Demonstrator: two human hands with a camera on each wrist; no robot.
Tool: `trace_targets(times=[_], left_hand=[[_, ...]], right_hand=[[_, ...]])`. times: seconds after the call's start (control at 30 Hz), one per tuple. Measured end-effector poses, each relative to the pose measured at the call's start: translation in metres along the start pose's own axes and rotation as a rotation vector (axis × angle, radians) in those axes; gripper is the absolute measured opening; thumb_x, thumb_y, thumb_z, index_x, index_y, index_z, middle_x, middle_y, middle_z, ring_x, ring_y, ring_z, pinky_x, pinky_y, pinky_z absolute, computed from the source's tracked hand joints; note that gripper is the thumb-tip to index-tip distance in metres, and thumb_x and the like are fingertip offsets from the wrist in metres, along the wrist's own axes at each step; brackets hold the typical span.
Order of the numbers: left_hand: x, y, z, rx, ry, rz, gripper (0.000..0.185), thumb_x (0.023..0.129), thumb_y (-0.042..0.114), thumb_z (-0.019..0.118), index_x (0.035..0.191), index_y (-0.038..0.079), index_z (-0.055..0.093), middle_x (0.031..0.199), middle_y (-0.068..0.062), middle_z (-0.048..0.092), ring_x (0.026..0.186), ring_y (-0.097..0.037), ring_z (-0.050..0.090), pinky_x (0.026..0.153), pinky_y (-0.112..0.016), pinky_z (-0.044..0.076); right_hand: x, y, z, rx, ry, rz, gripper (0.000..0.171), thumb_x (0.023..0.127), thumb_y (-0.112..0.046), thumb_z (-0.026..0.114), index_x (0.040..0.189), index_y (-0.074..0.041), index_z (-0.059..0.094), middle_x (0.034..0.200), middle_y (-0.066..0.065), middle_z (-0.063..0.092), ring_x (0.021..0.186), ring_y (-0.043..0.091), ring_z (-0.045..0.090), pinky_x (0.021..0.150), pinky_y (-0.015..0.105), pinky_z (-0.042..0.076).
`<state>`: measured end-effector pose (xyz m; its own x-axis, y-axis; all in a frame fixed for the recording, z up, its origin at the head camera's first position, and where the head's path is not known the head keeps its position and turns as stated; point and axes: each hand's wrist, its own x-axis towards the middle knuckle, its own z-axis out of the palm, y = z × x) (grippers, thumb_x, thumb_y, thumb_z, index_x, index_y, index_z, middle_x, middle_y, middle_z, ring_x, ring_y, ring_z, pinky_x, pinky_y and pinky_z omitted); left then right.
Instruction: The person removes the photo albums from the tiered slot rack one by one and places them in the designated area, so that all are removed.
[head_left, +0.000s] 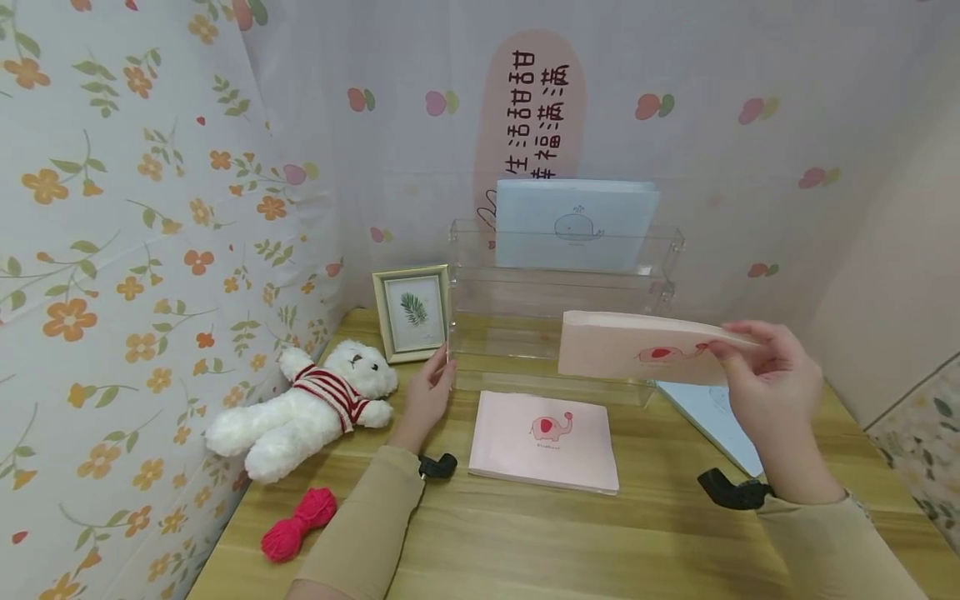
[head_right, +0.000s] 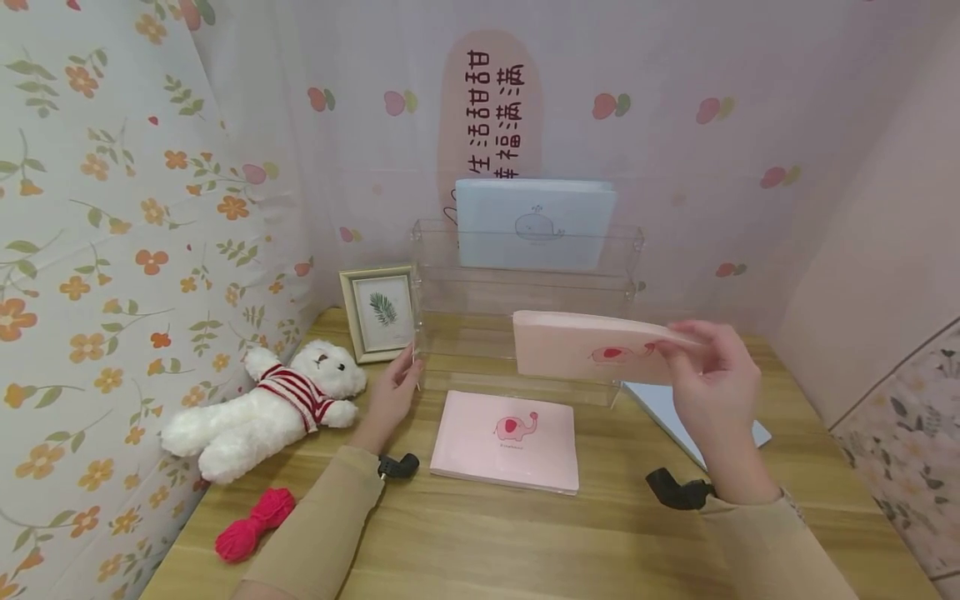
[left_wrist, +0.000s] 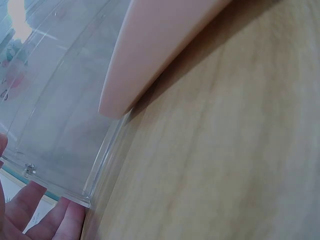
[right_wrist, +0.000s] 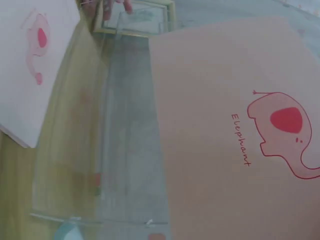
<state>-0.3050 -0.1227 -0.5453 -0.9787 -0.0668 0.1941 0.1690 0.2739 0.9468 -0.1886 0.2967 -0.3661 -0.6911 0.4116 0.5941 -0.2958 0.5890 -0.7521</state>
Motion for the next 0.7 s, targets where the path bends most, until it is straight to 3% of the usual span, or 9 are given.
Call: trace_targets(times=[0.23, 0.47, 0.57, 0.7], left_hand=[[-0.003, 0.002, -0.001, 0.009, -0.004, 0.007, 0.052, 0.115, 0.03, 0.062, 0.165, 0.02, 0.053, 0.16, -0.02, 0.062, 0.138, -0.043, 0.069, 0.112, -0.056, 0.06], [-0.001, -0.001, 0.001, 0.011, -0.006, 0.013, 0.053, 0.114, 0.033, 0.062, 0.165, 0.022, 0.053, 0.159, -0.019, 0.062, 0.139, -0.044, 0.068, 0.115, -0.057, 0.058], [-0.001, -0.001, 0.001, 0.0, -0.011, 0.0, 0.054, 0.114, 0.034, 0.062, 0.166, 0.024, 0.052, 0.161, -0.017, 0.061, 0.14, -0.043, 0.067, 0.114, -0.057, 0.058], [0.0, -0.001, 0.0, 0.003, -0.008, -0.012, 0.053, 0.114, 0.034, 0.062, 0.166, 0.024, 0.052, 0.162, -0.017, 0.06, 0.141, -0.042, 0.067, 0.114, -0.055, 0.059]], right_hand=[[-0.036, 0.027, -0.019, 0.004, -0.004, 0.123, 0.027, 0.089, 0.004, 0.088, 0.114, 0.001, 0.078, 0.079, -0.04, 0.067, 0.055, -0.012, 0.057, 0.051, 0.007, 0.043], [-0.068, 0.05, -0.045, -0.021, 0.005, 0.309, 0.025, 0.091, 0.001, 0.088, 0.114, -0.007, 0.08, 0.071, -0.035, 0.069, 0.051, -0.003, 0.051, 0.044, 0.018, 0.037], [-0.074, 0.058, -0.06, -0.046, -0.041, 0.383, 0.023, 0.094, -0.003, 0.087, 0.112, -0.016, 0.081, 0.07, -0.035, 0.07, 0.054, -0.001, 0.053, 0.047, 0.019, 0.038], [-0.079, 0.069, -0.077, -0.076, -0.122, 0.367, 0.024, 0.095, -0.005, 0.086, 0.112, -0.021, 0.08, 0.07, -0.035, 0.07, 0.057, -0.004, 0.056, 0.048, 0.02, 0.039]])
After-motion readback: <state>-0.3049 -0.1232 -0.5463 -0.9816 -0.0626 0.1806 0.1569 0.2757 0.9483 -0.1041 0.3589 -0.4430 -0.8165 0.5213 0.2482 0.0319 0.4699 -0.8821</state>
